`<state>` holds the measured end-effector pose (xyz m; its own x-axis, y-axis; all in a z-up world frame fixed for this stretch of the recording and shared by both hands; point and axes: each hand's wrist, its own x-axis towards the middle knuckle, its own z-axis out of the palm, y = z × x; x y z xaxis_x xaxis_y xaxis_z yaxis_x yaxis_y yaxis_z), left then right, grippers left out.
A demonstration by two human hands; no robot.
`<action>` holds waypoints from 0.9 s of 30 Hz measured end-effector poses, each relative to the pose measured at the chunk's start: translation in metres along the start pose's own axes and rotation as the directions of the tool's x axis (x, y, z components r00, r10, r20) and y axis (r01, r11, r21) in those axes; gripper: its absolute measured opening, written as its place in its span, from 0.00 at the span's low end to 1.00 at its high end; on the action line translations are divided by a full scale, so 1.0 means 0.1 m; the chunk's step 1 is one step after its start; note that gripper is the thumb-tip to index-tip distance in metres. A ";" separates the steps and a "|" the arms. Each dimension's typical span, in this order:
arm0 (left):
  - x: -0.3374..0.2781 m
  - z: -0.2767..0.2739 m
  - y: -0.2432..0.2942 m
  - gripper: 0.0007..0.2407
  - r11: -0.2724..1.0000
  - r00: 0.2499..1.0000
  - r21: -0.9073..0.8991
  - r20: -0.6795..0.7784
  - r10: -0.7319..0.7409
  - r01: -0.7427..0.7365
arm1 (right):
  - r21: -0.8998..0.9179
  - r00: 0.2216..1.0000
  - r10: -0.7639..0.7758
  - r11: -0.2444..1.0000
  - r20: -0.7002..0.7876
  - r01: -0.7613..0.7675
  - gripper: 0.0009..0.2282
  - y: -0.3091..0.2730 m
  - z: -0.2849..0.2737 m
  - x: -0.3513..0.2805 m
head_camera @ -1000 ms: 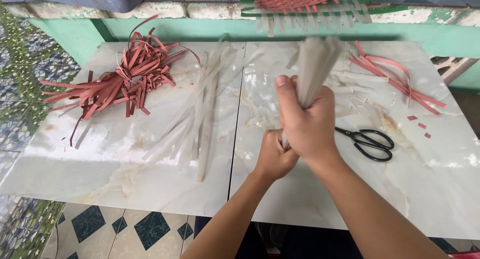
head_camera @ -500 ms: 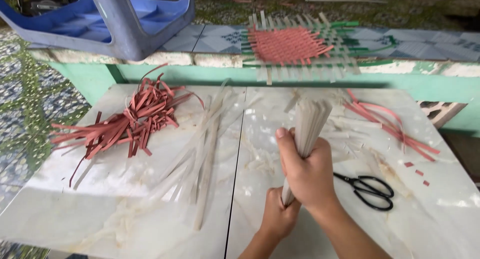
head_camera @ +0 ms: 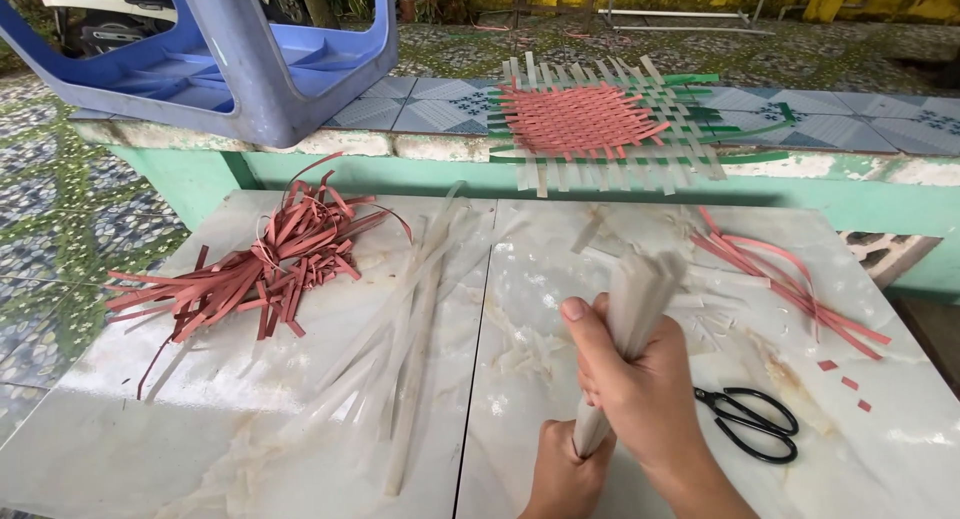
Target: The person gathers long white plastic strips into a bundle, aligns them, and cuts them to length using scissors.
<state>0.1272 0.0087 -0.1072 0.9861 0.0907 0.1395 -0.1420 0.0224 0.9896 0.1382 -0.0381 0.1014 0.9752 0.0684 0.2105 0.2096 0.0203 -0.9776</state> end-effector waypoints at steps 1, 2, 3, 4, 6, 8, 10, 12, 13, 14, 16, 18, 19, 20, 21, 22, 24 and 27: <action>0.01 -0.01 0.00 0.22 1.000 1.000 0.002 -0.005 0.002 -0.002 | 0.003 1.000 -0.002 1.000 0.004 0.002 0.22 -0.05 0.00 0.01; 0.00 -0.01 0.00 0.23 1.000 0.999 -0.013 -0.029 -0.015 0.014 | 0.011 0.999 -0.054 0.999 0.008 0.054 0.22 -0.09 -0.01 0.01; 0.00 -0.01 -0.01 0.24 0.999 0.998 -0.029 -0.054 -0.031 0.030 | 0.019 0.994 -0.106 0.994 0.011 0.105 0.22 -0.13 -0.02 0.02; -0.01 0.00 -0.01 0.24 0.999 0.998 -0.029 -0.054 -0.038 0.036 | 0.018 0.995 -0.099 0.995 0.011 0.099 0.22 -0.11 -0.02 0.02; -0.01 -0.02 0.02 0.25 0.999 0.996 -0.006 -0.074 0.042 -0.042 | 0.038 0.995 -0.099 0.994 0.032 0.098 0.22 -0.08 0.02 0.03; -0.03 -0.02 0.00 0.24 0.999 0.996 -0.023 -0.079 0.031 -0.033 | 0.025 0.997 -0.066 0.998 0.036 0.065 0.22 -0.07 0.04 0.02; -0.04 -0.04 0.01 0.23 0.999 0.997 -0.041 -0.079 0.024 -0.027 | 0.010 0.999 -0.036 0.999 0.036 0.035 0.22 -0.05 0.06 0.02; -0.06 -0.06 0.06 0.24 0.996 0.996 -0.081 -0.076 -0.043 0.037 | -0.006 0.999 -0.013 1.000 0.032 0.013 0.22 -0.04 0.07 0.02; -0.07 -0.07 0.09 0.24 0.996 0.996 -0.081 -0.078 -0.042 0.036 | -0.006 0.999 -0.014 1.000 0.034 0.014 0.22 -0.03 0.08 0.02; -0.07 -0.07 0.13 0.22 0.996 0.995 -0.085 -0.094 -0.014 0.006 | 0.009 0.999 -0.037 0.999 0.040 0.037 0.22 -0.01 0.08 0.01; -0.08 -0.07 0.20 0.19 0.996 0.994 -0.088 -0.110 0.013 -0.023 | 0.024 0.997 -0.060 0.998 0.046 0.059 0.22 0.00 0.09 0.00; -0.09 -0.08 0.28 0.14 0.993 0.994 -0.089 -0.088 0.069 -0.077 | 0.043 0.997 -0.047 0.998 0.055 0.045 0.22 0.00 0.09 -0.03; -0.08 -0.07 0.23 0.14 0.993 0.994 -0.090 -0.087 0.068 -0.076 | 0.042 0.997 -0.046 0.998 0.054 0.044 0.22 0.00 0.09 -0.03; -0.08 -0.06 0.17 0.17 0.991 0.994 -0.104 -0.081 0.078 -0.086 | 0.028 0.998 -0.028 0.999 0.063 0.026 0.21 0.01 0.09 -0.04; -0.08 -0.04 0.12 0.20 0.988 0.993 -0.119 -0.074 0.087 -0.095 | 0.014 0.997 -0.009 1.000 0.072 0.008 0.21 0.01 0.09 -0.05; -0.07 -0.04 0.10 0.20 0.988 0.993 -0.119 -0.075 0.086 -0.095 | 0.014 0.997 -0.009 1.000 0.073 0.008 0.21 0.03 0.09 -0.06; -0.06 -0.04 0.06 0.17 0.990 0.990 -0.041 -0.052 0.134 -0.136 | 0.048 0.997 0.025 0.998 0.076 -0.029 0.20 0.08 0.08 -0.06; -0.02 -0.02 -0.17 0.18 0.987 0.979 0.009 -0.127 0.159 -0.159 | 0.047 0.990 -0.105 0.994 0.098 0.101 0.21 0.07 0.06 -0.06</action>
<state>0.1271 0.0105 -0.1250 0.9319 0.2192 0.2890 -0.2960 -0.0010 0.9552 0.1332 -0.0327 0.0931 0.9362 0.1634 0.3112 0.3030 0.0739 -0.9501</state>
